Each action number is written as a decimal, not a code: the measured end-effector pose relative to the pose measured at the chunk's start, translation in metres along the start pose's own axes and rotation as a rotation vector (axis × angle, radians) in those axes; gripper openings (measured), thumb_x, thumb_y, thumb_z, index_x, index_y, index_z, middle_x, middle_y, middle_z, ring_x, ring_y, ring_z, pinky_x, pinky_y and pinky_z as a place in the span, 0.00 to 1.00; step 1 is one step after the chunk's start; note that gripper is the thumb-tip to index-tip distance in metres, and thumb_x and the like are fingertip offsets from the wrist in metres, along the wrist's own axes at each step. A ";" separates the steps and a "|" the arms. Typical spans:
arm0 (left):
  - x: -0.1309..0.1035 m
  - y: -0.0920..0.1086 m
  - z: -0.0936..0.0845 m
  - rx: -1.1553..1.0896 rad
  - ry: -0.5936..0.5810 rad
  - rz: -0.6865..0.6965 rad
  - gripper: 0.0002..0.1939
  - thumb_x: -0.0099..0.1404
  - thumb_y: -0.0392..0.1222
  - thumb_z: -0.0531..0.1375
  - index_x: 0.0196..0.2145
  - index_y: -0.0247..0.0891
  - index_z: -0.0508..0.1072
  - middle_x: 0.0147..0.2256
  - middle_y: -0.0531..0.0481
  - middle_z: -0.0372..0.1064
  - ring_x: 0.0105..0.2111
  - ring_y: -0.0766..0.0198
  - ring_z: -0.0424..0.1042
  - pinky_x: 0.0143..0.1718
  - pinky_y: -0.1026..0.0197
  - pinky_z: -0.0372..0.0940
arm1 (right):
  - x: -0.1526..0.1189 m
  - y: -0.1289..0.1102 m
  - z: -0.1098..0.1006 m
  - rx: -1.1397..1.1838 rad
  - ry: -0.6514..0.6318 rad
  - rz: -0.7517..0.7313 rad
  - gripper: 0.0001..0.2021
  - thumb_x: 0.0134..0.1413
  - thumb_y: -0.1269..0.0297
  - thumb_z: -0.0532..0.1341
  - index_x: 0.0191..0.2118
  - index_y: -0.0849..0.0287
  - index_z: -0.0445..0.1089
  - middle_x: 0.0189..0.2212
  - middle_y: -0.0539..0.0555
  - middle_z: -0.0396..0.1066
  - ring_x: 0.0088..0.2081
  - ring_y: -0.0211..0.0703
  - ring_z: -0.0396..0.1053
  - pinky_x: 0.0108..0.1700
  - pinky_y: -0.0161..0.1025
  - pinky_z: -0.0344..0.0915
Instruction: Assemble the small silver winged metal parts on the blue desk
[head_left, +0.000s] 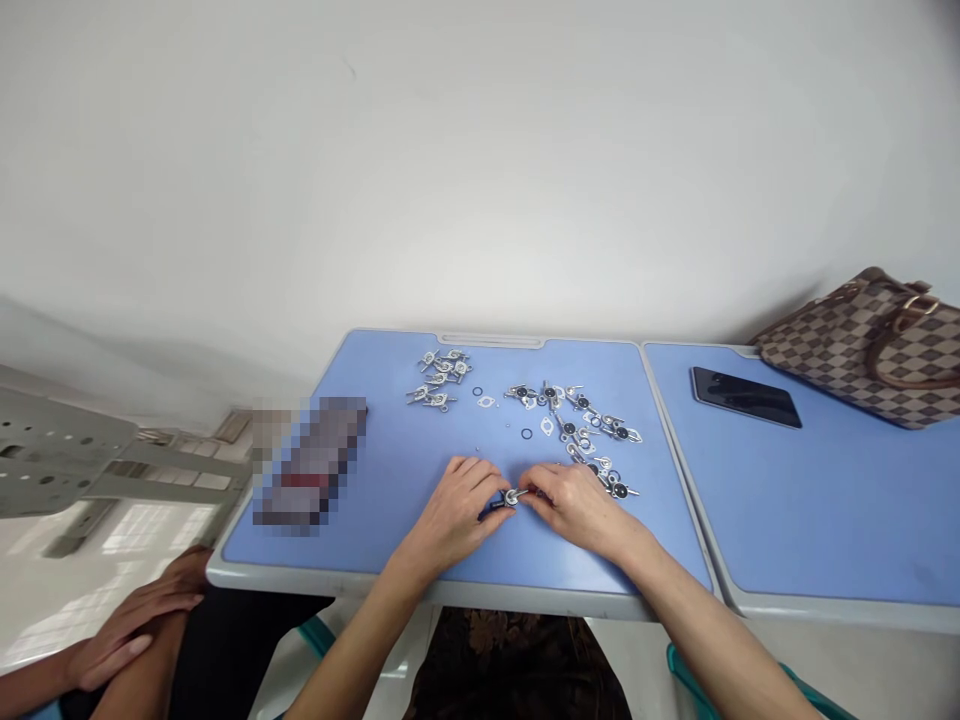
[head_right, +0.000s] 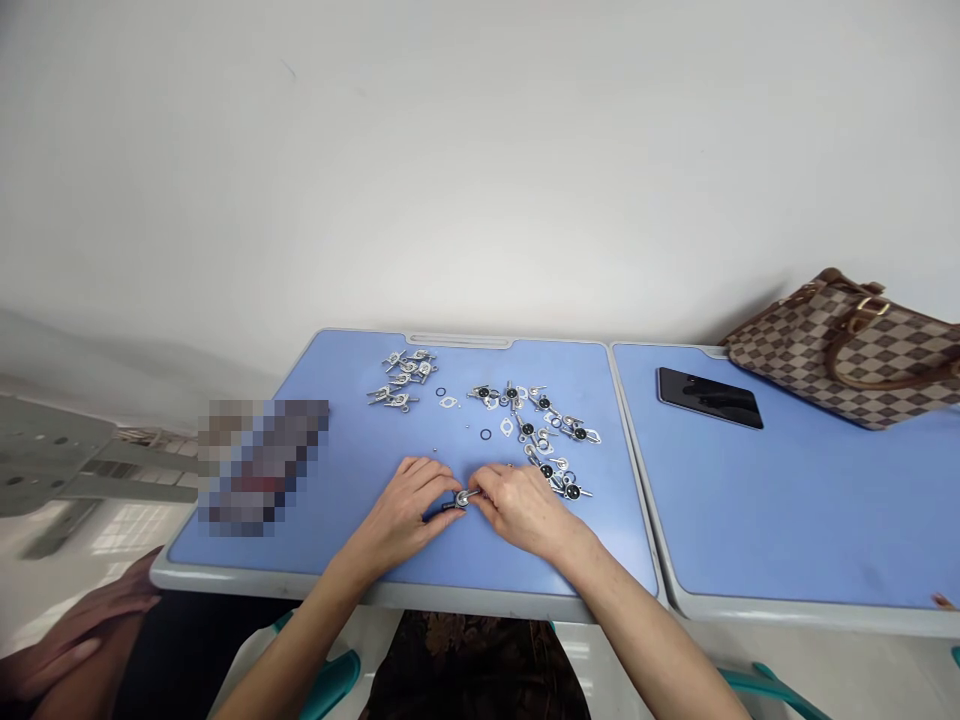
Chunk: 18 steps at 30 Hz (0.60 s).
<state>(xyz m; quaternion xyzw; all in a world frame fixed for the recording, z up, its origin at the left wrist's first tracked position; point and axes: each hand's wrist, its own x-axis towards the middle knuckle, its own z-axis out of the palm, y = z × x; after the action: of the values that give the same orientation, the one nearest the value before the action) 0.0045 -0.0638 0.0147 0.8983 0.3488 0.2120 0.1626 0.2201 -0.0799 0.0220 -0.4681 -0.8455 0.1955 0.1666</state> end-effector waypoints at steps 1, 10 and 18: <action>0.000 0.000 0.000 -0.001 -0.004 0.000 0.04 0.67 0.40 0.60 0.39 0.40 0.70 0.38 0.50 0.71 0.38 0.58 0.66 0.43 0.54 0.58 | 0.000 0.001 0.000 0.011 0.006 -0.002 0.04 0.62 0.69 0.60 0.42 0.57 0.71 0.33 0.50 0.76 0.32 0.40 0.72 0.33 0.35 0.58; 0.000 0.001 0.000 -0.012 -0.017 0.002 0.04 0.69 0.40 0.58 0.39 0.39 0.70 0.37 0.49 0.70 0.39 0.59 0.66 0.43 0.54 0.57 | -0.001 -0.001 -0.004 0.060 0.034 -0.025 0.05 0.63 0.70 0.58 0.39 0.56 0.72 0.32 0.50 0.76 0.30 0.40 0.72 0.32 0.36 0.59; 0.000 0.002 -0.004 -0.057 0.013 -0.019 0.05 0.67 0.39 0.60 0.41 0.41 0.71 0.39 0.50 0.72 0.40 0.59 0.68 0.45 0.54 0.57 | 0.001 0.010 -0.018 0.197 0.285 0.128 0.07 0.64 0.66 0.57 0.37 0.57 0.72 0.30 0.50 0.76 0.30 0.39 0.72 0.33 0.35 0.62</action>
<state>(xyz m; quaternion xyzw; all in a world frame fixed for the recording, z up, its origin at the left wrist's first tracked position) 0.0037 -0.0651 0.0187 0.8885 0.3522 0.2262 0.1881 0.2349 -0.0708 0.0329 -0.5252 -0.7587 0.2191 0.3170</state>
